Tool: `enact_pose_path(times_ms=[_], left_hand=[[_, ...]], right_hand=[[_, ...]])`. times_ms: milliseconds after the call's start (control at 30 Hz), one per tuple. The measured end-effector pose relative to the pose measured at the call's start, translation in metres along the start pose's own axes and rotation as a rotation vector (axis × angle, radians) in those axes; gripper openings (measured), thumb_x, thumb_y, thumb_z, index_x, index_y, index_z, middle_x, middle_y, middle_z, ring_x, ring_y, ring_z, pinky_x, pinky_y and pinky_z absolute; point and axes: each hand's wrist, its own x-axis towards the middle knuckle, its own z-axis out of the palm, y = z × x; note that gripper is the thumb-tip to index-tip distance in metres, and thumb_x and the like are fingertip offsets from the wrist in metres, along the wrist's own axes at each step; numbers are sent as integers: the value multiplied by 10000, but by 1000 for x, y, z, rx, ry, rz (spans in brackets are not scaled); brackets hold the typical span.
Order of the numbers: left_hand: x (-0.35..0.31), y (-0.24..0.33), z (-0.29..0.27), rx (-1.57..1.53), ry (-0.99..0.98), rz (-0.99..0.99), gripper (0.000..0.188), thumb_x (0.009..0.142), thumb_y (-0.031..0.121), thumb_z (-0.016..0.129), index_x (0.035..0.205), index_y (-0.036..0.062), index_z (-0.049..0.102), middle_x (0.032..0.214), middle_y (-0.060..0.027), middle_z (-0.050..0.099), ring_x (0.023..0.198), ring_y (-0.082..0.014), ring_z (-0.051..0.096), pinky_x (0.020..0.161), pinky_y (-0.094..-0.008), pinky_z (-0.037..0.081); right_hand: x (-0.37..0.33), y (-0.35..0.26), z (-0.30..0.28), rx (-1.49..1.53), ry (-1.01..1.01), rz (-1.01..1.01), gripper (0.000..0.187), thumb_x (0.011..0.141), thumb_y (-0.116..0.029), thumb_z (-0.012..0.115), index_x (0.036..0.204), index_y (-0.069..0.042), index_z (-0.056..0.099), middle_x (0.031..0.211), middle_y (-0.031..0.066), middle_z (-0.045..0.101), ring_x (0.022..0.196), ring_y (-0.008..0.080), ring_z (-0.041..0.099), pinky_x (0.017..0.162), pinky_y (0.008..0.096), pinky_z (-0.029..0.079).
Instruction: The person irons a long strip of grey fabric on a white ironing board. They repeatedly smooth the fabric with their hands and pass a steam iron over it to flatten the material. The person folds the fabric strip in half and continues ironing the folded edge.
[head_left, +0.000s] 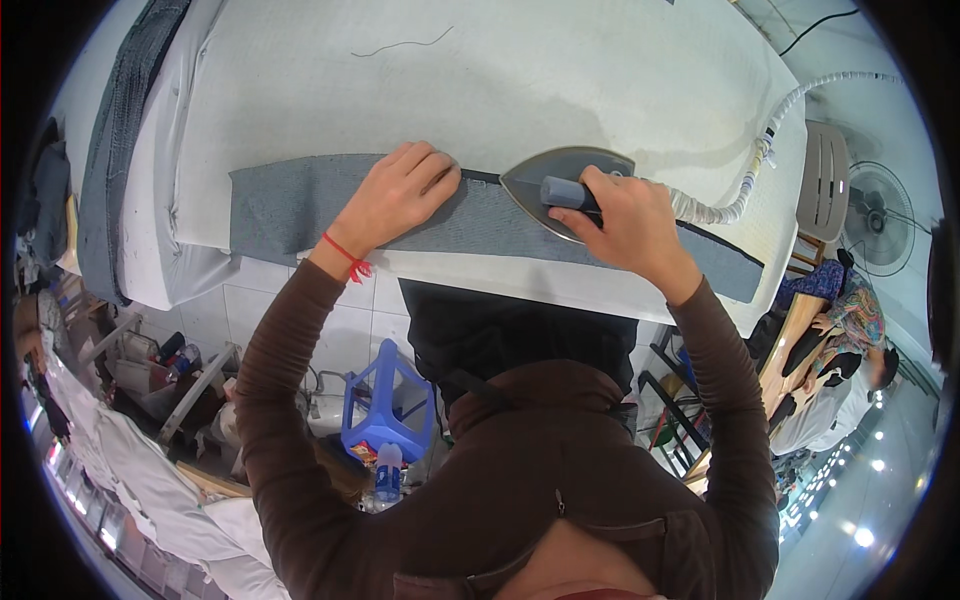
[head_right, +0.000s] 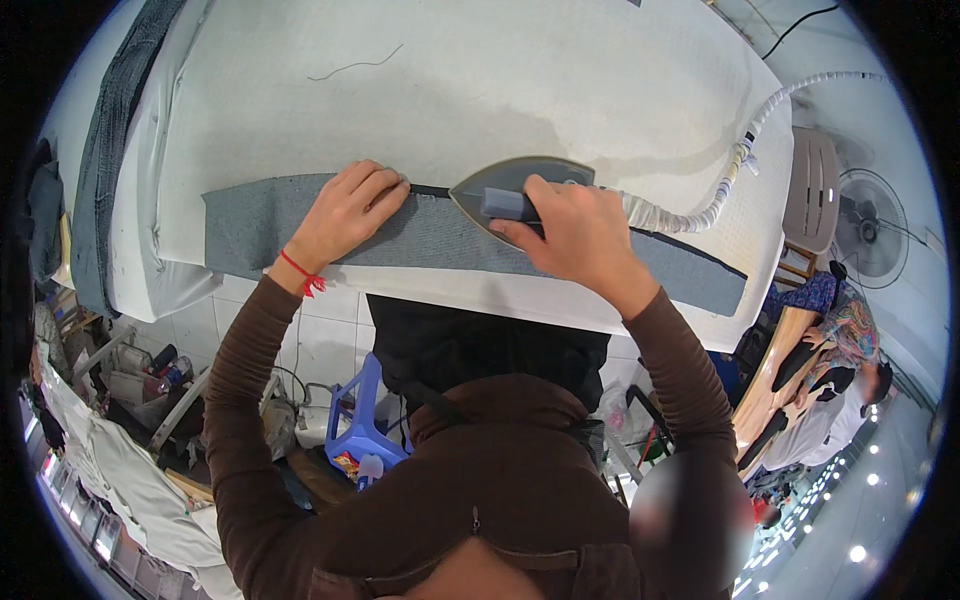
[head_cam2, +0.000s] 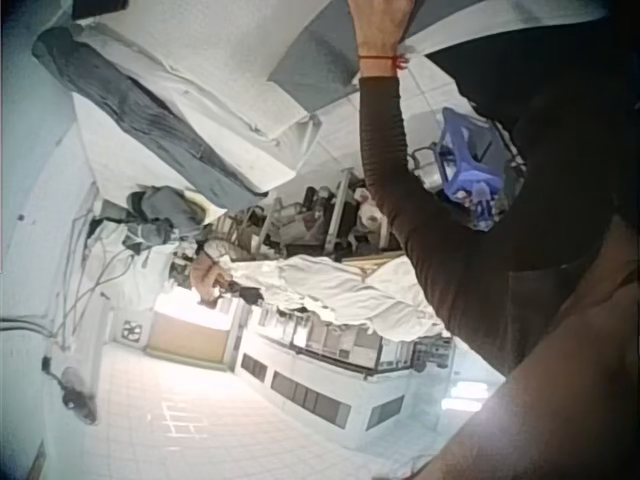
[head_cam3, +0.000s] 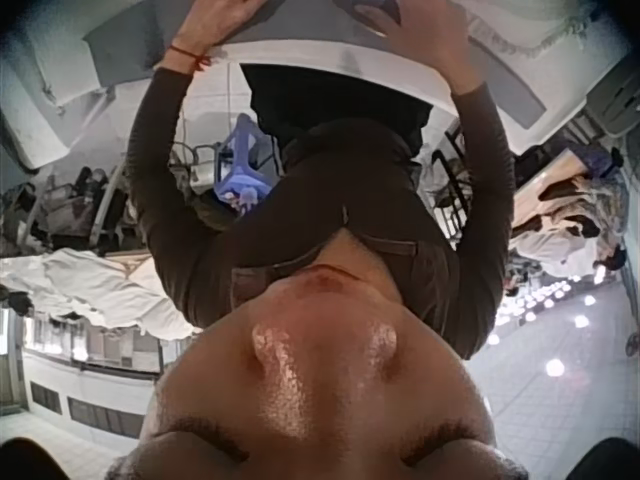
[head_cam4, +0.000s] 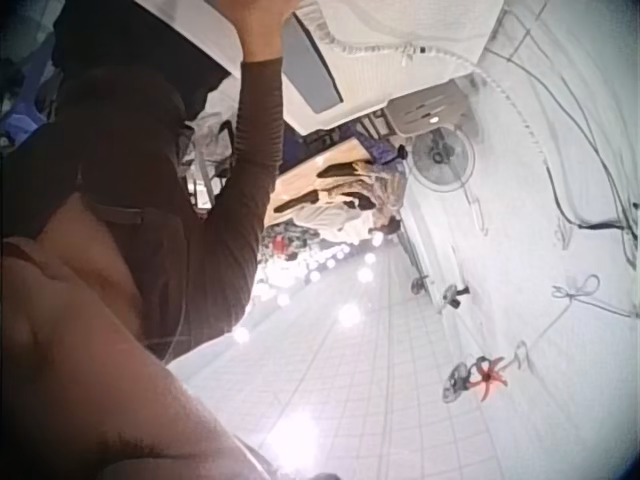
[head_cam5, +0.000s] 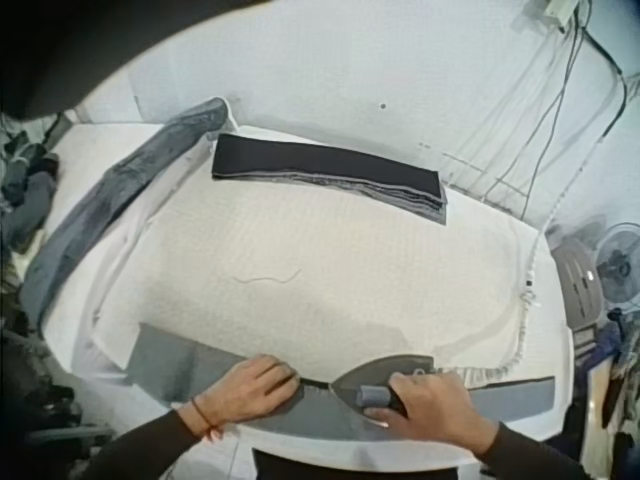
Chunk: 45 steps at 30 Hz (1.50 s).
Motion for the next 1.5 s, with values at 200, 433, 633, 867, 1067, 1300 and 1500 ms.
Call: enact_pose_path(times_ms=[200,433,633,867,1067,1300,1500], left_hand=[[-8,-7,-10,-5,-109,-96,347,893,53,776,1237,12,756,1234,-102,716,1155,-295,703,1025,-429,620],[-9,-9,-14,59,-54,-64,345,922,67,763,1264,29,728,1251,-103,695,1200,-308,702,1049,-442,619],[-23,-20,-25,6,-115,-28,358,907,71,775,1259,32,718,1266,-110,695,1193,-318,698,1016,-448,634],[-26,-26,-27,-49,-67,21,373,881,69,792,1249,25,743,1257,-113,704,1154,-315,706,966,-452,648],[-28,-26,-28,-54,-42,10,392,869,68,805,1256,21,767,1252,-115,713,1131,-310,714,938,-436,653],[-30,-27,-22,-52,2,1,395,880,66,808,1271,21,768,1242,-108,716,1144,-298,710,939,-424,649],[-35,-26,-31,-1,-64,-96,383,899,51,785,1280,19,761,1236,-99,704,1148,-292,701,957,-415,638]], right_hand=[[5,-8,-4,17,-9,-5,537,1025,-591,854,946,-90,678,683,105,718,625,365,744,577,476,557],[14,-14,-2,-10,-18,-1,541,1020,-601,855,951,-94,678,673,106,713,629,369,745,572,480,556],[16,-13,2,-10,13,-7,548,1022,-606,850,952,-91,676,683,113,721,629,371,745,569,478,555],[18,-18,0,-10,-26,-6,549,1019,-615,849,960,-96,680,687,115,729,624,360,748,570,481,555],[33,-38,7,-40,-1,-38,487,1016,-537,889,990,-97,681,695,113,716,608,360,725,565,450,539],[30,-34,8,-10,37,-54,499,1016,-545,886,990,-92,678,685,122,706,612,370,728,564,456,544],[40,-46,8,-24,30,-42,539,1021,-610,842,952,-99,683,666,133,714,635,404,749,569,501,570]])
